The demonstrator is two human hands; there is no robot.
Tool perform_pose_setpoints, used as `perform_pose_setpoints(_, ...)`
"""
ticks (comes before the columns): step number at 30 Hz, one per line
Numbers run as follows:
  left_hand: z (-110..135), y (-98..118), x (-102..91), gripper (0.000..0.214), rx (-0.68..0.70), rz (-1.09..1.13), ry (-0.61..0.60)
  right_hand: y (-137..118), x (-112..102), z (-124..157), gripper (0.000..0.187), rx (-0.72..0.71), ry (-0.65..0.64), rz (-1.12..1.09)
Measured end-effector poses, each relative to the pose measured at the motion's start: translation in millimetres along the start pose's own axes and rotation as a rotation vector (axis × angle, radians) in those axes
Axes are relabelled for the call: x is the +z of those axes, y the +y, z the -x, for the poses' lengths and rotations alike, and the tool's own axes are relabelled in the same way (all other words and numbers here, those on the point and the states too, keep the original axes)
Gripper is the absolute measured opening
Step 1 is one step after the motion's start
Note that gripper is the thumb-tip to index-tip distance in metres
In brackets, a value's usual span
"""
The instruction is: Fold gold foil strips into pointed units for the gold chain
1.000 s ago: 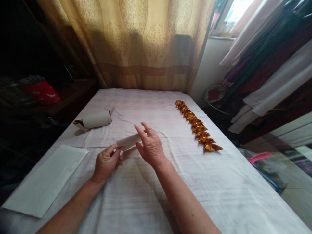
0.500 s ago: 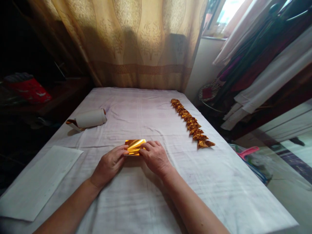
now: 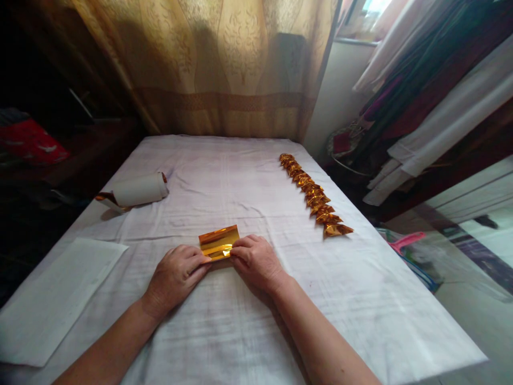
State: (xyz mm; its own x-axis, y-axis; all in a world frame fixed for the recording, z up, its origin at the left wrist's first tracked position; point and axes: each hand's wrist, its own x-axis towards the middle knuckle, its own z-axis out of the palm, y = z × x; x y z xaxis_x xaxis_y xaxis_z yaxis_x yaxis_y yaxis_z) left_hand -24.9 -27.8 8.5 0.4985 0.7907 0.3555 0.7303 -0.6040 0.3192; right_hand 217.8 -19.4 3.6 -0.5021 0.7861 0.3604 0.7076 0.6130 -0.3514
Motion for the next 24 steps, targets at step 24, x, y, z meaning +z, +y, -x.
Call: perform_pose_setpoints(24,-17,12,4.8,0.029,-0.235,-0.242,-0.074,-7,14,-4,0.013,0.339,0.156,0.012)
